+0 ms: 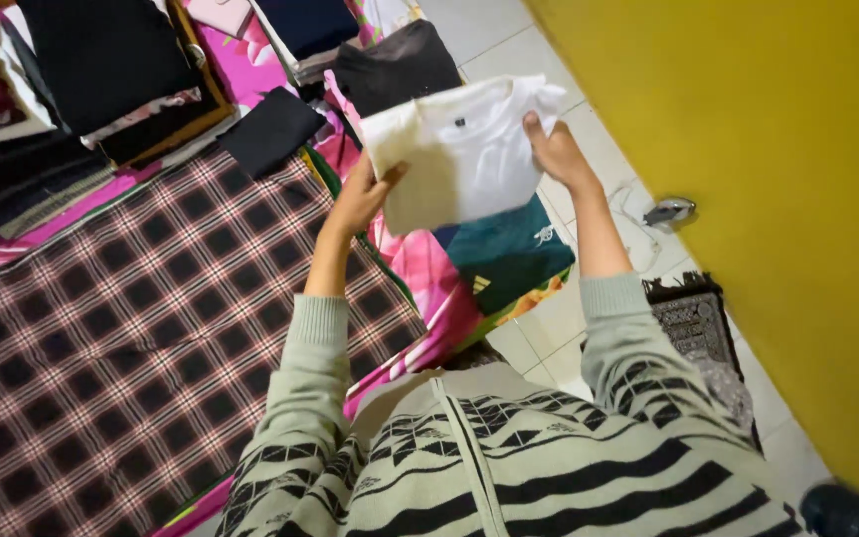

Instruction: Folding a white t-shirt and a dark blue garment on a bed.

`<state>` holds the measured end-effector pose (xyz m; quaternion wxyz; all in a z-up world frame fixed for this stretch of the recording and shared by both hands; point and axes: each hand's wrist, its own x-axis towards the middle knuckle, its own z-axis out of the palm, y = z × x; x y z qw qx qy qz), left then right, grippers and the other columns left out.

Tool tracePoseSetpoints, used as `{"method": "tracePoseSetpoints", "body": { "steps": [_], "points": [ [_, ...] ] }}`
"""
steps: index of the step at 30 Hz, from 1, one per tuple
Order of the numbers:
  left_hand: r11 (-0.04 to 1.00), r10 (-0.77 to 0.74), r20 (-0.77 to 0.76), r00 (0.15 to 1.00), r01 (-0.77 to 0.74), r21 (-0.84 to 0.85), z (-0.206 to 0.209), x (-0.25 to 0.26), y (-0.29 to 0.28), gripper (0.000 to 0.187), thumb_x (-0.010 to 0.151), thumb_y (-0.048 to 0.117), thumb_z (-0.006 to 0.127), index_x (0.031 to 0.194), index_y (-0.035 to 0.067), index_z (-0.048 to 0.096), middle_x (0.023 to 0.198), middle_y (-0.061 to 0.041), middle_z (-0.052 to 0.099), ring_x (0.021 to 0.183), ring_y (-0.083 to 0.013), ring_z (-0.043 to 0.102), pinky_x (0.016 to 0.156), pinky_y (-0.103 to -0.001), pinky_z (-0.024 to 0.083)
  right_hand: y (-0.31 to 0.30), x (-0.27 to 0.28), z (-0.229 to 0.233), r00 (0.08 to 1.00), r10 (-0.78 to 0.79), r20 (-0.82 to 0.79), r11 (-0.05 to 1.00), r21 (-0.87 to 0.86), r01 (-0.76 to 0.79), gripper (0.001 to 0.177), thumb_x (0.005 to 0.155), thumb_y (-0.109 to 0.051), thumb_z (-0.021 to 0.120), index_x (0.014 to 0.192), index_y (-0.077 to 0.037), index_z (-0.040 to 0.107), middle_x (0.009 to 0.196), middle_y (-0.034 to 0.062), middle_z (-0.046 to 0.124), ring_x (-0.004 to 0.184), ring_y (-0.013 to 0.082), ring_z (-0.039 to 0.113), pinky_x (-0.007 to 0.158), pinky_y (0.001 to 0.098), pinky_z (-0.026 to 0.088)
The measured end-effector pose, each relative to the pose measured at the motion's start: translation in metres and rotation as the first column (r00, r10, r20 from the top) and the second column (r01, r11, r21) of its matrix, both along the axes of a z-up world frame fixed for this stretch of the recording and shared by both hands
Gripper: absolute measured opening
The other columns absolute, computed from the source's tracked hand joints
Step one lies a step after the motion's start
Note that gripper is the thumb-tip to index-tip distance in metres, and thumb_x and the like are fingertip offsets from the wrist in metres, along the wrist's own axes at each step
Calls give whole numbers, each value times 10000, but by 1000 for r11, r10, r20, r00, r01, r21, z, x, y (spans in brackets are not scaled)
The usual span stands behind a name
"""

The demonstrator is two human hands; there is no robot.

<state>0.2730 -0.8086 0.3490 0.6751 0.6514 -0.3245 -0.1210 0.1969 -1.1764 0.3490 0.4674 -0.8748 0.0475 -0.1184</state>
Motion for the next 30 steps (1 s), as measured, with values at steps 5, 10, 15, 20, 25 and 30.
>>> {"method": "tracePoseSetpoints", "body": {
  "steps": [5, 10, 15, 20, 25, 30],
  "points": [
    [971, 140, 112, 984, -158, 177, -7, 66, -34, 450, 1085, 256, 633, 1467, 64, 493, 1301, -132, 714, 1192, -234, 686, 1013, -358, 525, -44, 97, -2, 965, 37, -258, 999, -13, -42, 795, 1101, -683, 423, 1172, 87, 609, 953, 159, 657, 881, 233, 591, 813, 418, 486],
    [888, 293, -150, 944, -211, 408, -11, 127, -62, 606, 1010, 297, 592, 1542, 125, 356, 1275, -118, 683, 957, -303, 665, 810, -416, 522, -83, 201, -39, 964, 202, -172, 979, 41, -198, 799, 1086, -692, 430, 1434, 16, 555, 1224, 139, 658, 1072, 207, 587, 931, 388, 486],
    [928, 363, 114, 925, -370, 39, -131, 218, -70, 484, 1175, 267, 581, 1559, 61, 368, 1479, -182, 572, 1348, -263, 551, 1140, -383, 423, -59, 275, -36, 881, 289, -374, 913, 386, -136, 698, 1046, -650, 442, 1451, -86, 514, 1205, 51, 694, 950, 111, 659, 733, 318, 561],
    [854, 510, -360, 781, -509, 104, -166, 248, -68, 474, 1138, 232, 547, 1564, 55, 443, 1270, -219, 594, 1119, -277, 495, 948, -395, 394, -60, 331, -109, 876, 283, -390, 889, 450, -87, 506, 1081, -433, 570, 1447, -85, 584, 965, 41, 587, 747, 151, 497, 574, 327, 391],
    [881, 395, -531, 750, -473, -12, -202, 245, -67, 681, 994, 75, 648, 1597, 64, 331, 1429, -174, 591, 1234, -224, 608, 1025, -324, 503, -40, 311, -120, 858, 256, -446, 925, 371, -83, 640, 981, -202, 738, 1557, -148, 462, 1011, 74, 652, 837, 171, 591, 660, 333, 480],
    [863, 493, -46, 869, -495, -99, -179, 235, -78, 946, 924, -95, 612, 1693, 107, 100, 1667, -178, 328, 1475, -277, 438, 1174, -357, 392, -33, 301, -139, 927, 374, 17, 815, 471, -337, 981, 876, -3, 711, 1659, -177, 146, 1670, 107, 248, 1376, 247, 529, 1081, 357, 503]
  ]
}}
